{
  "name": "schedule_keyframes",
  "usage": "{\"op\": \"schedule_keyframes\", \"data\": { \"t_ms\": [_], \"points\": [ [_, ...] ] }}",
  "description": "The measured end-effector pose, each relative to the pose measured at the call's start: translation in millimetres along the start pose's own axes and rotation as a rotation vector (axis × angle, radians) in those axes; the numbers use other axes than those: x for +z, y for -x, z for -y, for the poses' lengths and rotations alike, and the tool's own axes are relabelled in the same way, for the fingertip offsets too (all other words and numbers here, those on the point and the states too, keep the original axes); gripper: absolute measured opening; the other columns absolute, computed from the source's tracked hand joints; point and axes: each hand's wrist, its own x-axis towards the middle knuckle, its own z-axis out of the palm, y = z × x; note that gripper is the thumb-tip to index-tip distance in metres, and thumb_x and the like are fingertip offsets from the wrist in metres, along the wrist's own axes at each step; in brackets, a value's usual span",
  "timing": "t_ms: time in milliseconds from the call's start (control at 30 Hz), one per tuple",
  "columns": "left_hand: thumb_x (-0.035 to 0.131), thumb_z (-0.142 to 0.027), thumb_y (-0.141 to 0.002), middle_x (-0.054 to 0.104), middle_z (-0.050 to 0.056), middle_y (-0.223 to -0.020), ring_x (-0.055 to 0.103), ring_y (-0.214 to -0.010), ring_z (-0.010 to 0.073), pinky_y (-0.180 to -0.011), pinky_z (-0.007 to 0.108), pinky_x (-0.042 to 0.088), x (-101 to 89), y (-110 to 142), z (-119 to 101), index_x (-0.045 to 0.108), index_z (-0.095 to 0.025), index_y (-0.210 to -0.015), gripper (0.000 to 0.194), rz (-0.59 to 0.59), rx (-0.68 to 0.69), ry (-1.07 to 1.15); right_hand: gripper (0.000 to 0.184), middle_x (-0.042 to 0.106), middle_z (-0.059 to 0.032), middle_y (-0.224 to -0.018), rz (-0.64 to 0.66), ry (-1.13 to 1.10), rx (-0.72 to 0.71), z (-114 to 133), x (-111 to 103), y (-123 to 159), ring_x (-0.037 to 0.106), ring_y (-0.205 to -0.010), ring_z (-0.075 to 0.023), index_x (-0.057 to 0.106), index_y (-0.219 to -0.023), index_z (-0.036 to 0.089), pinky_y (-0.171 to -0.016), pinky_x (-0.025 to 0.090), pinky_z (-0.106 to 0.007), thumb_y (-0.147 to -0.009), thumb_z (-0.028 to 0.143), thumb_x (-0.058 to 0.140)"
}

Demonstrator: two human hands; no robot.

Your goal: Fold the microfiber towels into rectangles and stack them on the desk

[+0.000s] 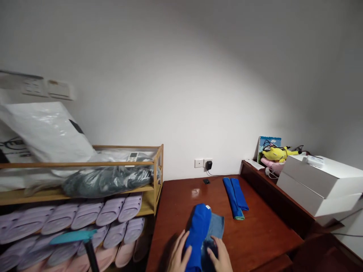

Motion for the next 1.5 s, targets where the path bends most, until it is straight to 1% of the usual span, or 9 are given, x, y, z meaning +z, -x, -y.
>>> {"op": "schedule_keyframes", "data": {
  "t_ms": [100,200,467,567,700,867,1100,1333,1500],
  "points": [
    [0.057,-0.029,-0.070,0.022,0.003,-0.152,0.025,-0.138,0.0257,-0.101,0.039,0.041,7.7,11,-40,0.039,-0.027,-0.139,0.071,0.271,0.026,-0.010,0.053,0.049,-0.0100,-0.137,-0.005,0.389,0.081,-7,30,-3,0.042,-0.125,-0.0387,0.056,-0.124,0.031,-0.098,0.036,-0.057,-0.072,0.043,0.055],
    [0.057,-0.019,-0.062,0.021,0.003,-0.153,0.020,-0.139,0.0261,-0.104,0.038,0.037,5.3,13,-54,0.045,-0.026,-0.135,0.075,0.346,-0.030,0.009,0.050,0.046,-0.0087,-0.140,0.033,0.541,0.073,-6,51,3,0.041,-0.127,-0.0387,0.056,-0.124,0.034,-0.099,0.033,-0.062,-0.074,0.030,0.051],
    [0.035,-0.018,-0.072,0.070,0.007,-0.105,0.066,-0.092,0.0185,-0.081,0.028,0.052,-50.4,5,18,0.058,-0.012,-0.117,0.051,0.153,-0.450,0.729,0.057,0.042,-0.0152,-0.142,-0.077,0.495,0.206,35,48,5,0.040,-0.128,-0.0364,0.045,-0.133,0.025,-0.095,0.033,-0.062,-0.084,0.052,0.034],
    [0.036,-0.019,-0.071,0.069,0.006,-0.107,0.063,-0.100,0.0191,-0.088,0.029,0.049,-63.2,16,45,0.061,-0.014,-0.111,0.047,-0.001,-0.429,0.593,0.071,0.023,-0.0150,-0.152,-0.082,0.493,0.207,55,75,8,0.028,-0.133,-0.0412,0.029,-0.142,0.027,-0.095,0.030,-0.064,-0.078,0.054,0.046],
    [0.035,-0.012,-0.069,0.062,0.007,-0.122,0.055,-0.115,0.0184,-0.099,0.030,0.042,-71.9,38,58,0.063,-0.015,-0.112,0.051,-0.027,-0.280,0.153,0.085,0.019,-0.0154,-0.153,-0.133,0.611,0.187,55,88,15,0.028,-0.134,-0.0400,0.022,-0.144,0.029,-0.096,0.031,-0.060,-0.068,0.025,0.057],
    [0.043,-0.010,-0.068,0.039,0.009,-0.145,0.030,-0.135,0.0305,-0.106,0.054,0.024,-64.7,53,27,0.057,-0.020,-0.125,0.059,0.136,-0.121,-0.448,0.083,0.055,-0.0145,-0.126,-0.132,0.526,0.186,15,40,17,0.053,-0.114,-0.0322,0.030,-0.142,0.028,-0.088,0.044,-0.048,-0.064,0.009,0.047],
    [0.045,-0.035,-0.079,0.025,0.011,-0.150,0.022,-0.137,0.0372,-0.103,0.062,0.021,-25.6,50,-1,0.038,-0.024,-0.138,0.061,0.254,-0.130,-0.472,0.059,0.067,-0.0064,-0.112,-0.179,0.044,0.180,-42,-61,-4,0.060,-0.106,-0.0237,0.061,-0.117,0.016,-0.091,0.045,-0.031,-0.061,0.025,0.045],
    [0.038,-0.035,-0.085,0.032,0.008,-0.148,0.033,-0.133,0.0336,-0.095,0.053,0.036,-23.3,51,16,0.041,-0.028,-0.136,0.051,0.257,-0.067,-0.407,0.055,0.068,-0.0046,-0.107,-0.423,0.234,0.091,-23,-190,-80,0.061,-0.099,-0.0233,0.058,-0.120,0.023,-0.086,0.046,-0.031,-0.066,0.029,0.047],
    [0.039,-0.031,-0.085,0.035,0.007,-0.146,0.038,-0.130,0.0341,-0.092,0.052,0.039,-24.9,47,18,0.044,-0.030,-0.134,0.050,0.266,-0.083,-0.402,0.062,0.054,-0.0130,-0.119,-0.582,0.402,0.134,-18,-224,-132,0.056,-0.107,-0.0280,0.037,-0.138,0.023,-0.090,0.043,-0.040,-0.077,0.035,0.042]
  ]
}}
